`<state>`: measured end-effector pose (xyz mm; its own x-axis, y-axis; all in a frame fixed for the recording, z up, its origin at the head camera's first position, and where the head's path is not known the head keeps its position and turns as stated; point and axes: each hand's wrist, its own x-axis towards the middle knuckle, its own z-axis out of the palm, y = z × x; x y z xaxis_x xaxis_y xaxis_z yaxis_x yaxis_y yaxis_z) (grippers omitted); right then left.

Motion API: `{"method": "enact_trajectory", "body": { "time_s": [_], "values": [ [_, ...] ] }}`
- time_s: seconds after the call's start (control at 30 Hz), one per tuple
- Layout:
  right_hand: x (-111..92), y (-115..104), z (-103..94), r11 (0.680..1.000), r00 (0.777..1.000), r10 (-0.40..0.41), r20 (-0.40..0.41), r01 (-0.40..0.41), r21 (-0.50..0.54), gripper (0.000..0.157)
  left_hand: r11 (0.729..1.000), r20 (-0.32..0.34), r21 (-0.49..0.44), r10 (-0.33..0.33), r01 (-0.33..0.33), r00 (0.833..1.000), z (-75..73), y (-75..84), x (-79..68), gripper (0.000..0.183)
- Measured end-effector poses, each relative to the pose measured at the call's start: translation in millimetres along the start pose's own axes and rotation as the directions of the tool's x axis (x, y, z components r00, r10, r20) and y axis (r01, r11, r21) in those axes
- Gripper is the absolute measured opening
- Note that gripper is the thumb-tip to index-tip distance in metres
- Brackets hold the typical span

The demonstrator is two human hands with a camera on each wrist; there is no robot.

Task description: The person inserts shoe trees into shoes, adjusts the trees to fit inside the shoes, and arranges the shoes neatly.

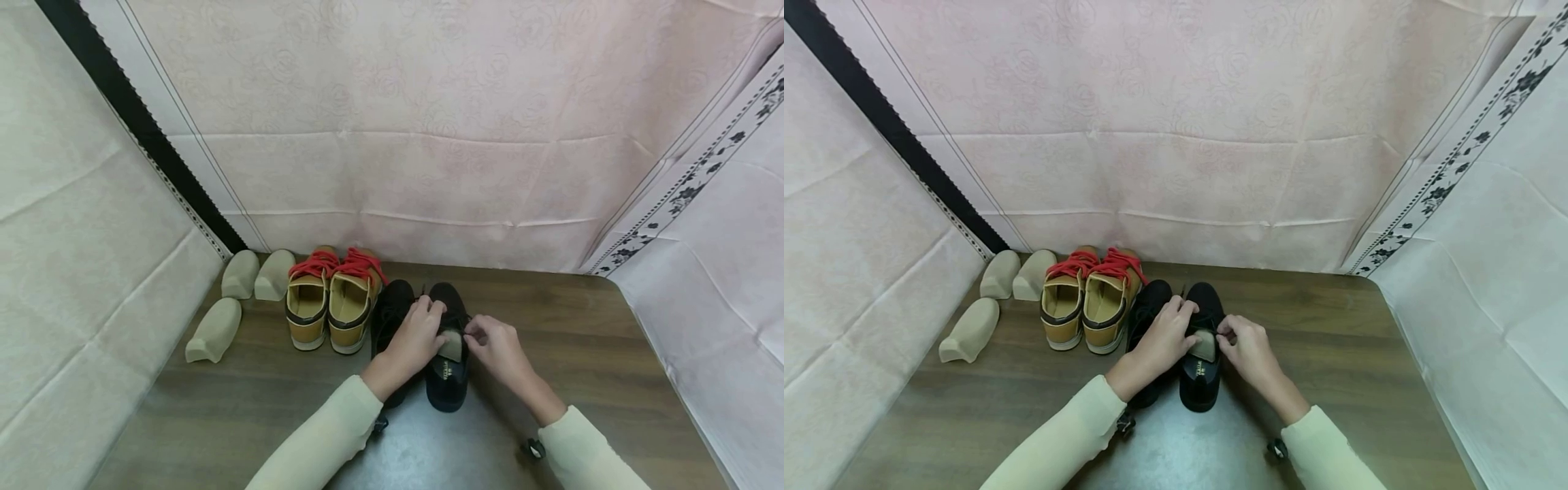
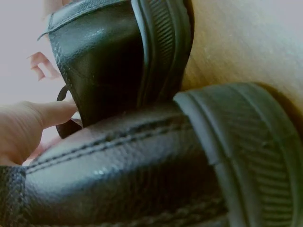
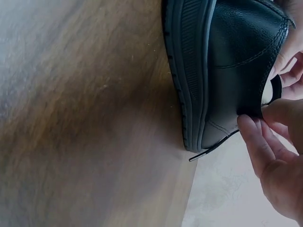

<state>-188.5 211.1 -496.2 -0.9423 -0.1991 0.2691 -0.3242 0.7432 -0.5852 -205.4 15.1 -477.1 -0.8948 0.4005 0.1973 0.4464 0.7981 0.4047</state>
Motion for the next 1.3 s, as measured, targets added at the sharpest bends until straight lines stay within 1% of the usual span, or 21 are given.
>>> {"method": "enact_trajectory", "body": {
  "time_s": [0.1,0.23,0.33,0.4,0.57,0.73,0.9,1.07,1.13,1.2,1.23,1.3],
  "values": [
    [1.2,-1.5,-0.4,0.999,0.999,0.034,0.007,-0.034,0.01,0.014,1.0,-0.005,0.007,-0.005,0.005,1.0,-0.2,0.9,-0.2,0.05],
    [1.7,-5.0,0.1,0.998,0.998,0.061,0.018,-0.061,0.004,0.017,0.999,-0.017,0.03,0.022,-0.022,1.0,-1.9,1.3,1.2,0.05],
    [1.9,-5.5,0.5,0.998,0.998,0.056,0.022,-0.056,-0.007,0.018,0.998,-0.014,0.037,0.051,-0.05,0.999,-3.7,1.8,2.9,0.05],
    [2.1,-4.9,0.3,0.999,0.998,0.049,0.028,-0.049,-0.004,0.017,0.998,-0.004,0.037,0.056,-0.056,0.998,-4.5,2.2,3.9,0.05],
    [1.5,-1.6,0.2,0.999,0.999,0.031,0.043,-0.032,0.018,0.016,0.999,0.035,0.03,0.04,-0.041,0.999,-4.7,3.5,5.6,0.053],
    [-0.3,1.0,0.7,0.999,0.999,0.017,0.034,-0.018,0.031,0.015,0.998,0.058,0.038,0.039,-0.042,0.998,-2.7,4.4,6.3,0.052],
    [-1.7,2.2,1.3,0.999,0.999,0.015,0.033,-0.016,0.036,0.016,0.998,0.065,0.041,0.035,-0.038,0.997,-0.5,2.7,6.2,0.048],
    [-0.9,1.5,2.0,0.998,0.999,0.04,0.032,-0.042,0.043,0.016,0.998,0.062,0.053,0.042,-0.045,0.997,-1.6,-0.3,5.9,0.044],
    [-0.8,1.1,2.6,0.997,0.998,0.056,0.035,-0.058,0.046,0.016,0.995,0.044,0.076,0.065,-0.068,0.997,-1.6,-2.0,4.4,0.04],
    [-1.1,1.4,3.2,0.997,0.997,0.063,0.034,-0.064,0.041,0.016,0.985,0.009,0.119,0.124,-0.124,0.992,-0.8,-3.6,2.5,0.034],
    [-1.0,1.5,3.3,0.997,0.997,0.065,0.033,-0.066,0.039,0.017,0.977,-0.012,0.141,0.161,-0.158,0.987,-0.4,-4.5,1.7,0.031],
    [-0.6,2.0,2.9,0.997,0.997,0.065,0.029,-0.066,0.031,0.017,0.958,-0.05,0.183,0.236,-0.223,0.971,-0.4,-5.3,0.7,0.026]
  ]
}}
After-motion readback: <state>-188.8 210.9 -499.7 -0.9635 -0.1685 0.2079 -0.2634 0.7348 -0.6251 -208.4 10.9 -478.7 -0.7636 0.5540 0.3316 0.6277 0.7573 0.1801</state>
